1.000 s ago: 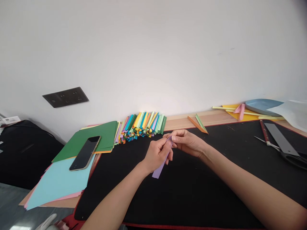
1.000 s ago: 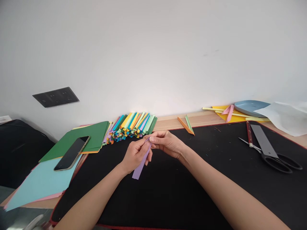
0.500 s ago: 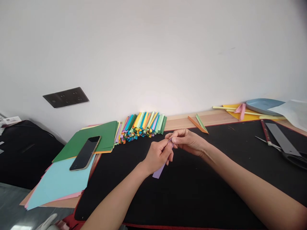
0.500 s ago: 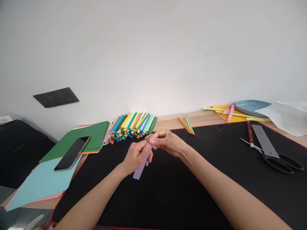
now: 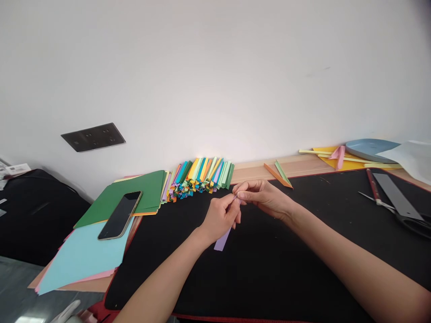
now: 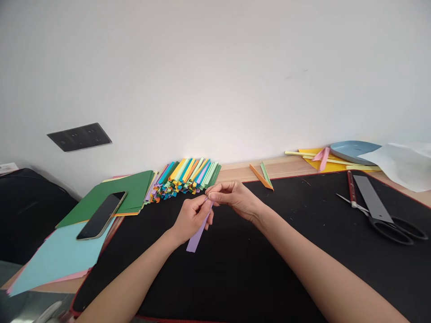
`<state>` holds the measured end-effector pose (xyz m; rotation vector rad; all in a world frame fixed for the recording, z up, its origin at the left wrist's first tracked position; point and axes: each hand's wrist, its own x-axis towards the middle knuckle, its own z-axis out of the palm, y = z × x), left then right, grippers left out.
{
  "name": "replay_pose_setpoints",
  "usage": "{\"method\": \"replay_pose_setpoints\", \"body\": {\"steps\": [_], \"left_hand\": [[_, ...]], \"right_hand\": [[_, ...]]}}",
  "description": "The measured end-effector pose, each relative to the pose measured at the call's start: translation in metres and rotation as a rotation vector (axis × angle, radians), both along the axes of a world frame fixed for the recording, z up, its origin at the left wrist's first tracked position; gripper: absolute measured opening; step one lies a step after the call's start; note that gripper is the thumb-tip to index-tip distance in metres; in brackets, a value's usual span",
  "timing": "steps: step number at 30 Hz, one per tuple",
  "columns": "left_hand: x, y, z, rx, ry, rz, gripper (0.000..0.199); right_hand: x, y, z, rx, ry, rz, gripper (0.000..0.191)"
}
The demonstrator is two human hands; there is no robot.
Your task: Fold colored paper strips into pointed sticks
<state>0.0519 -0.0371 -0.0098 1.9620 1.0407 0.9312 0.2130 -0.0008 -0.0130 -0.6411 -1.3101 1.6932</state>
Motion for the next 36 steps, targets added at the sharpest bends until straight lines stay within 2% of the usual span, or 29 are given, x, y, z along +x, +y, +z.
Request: {"method": "replay_pose_setpoints", "body": {"steps": [8,11,18,24,31,36], "left_hand": [[0.0018,0.0023,0.0008,-0.094,-0.009,0.104,0.035],[0.0031,0.0020,0.0016,-0.162,-0.043,0.094,0.035],[0.0061,-0.0008,0.0031,-0.303,-0.129,0.074,0.034],[0.0065,0.0011,0.0062,-0.278,-0.146,0.073,0.032],[0.0060,0.0051,0.0010,-0.207,-0.111,0.060,0.030],[0.0054,0.0052,0.0020,-0.210,-0.129,0.070,0.033]], "right_hand": [[-0.0023,0.0001,-0.0016,0.117,-0.042,-0.050,0.023],[-0.0054,-0.0017,-0.0014,0.145,-0.029,-0.097,0.026],[-0.0095,-0.0034,-0.0034,0.198,0.011,-0.113,0.025],[-0.0095,-0.0032,-0.0010,0.123,-0.033,-0.175,0.025],[-0.0081,-0.0008,-0.0036,0.104,-0.117,-0.236,0.029],[-0.0088,-0.0012,-0.0033,0.115,-0.134,-0.205,0.029]]}}
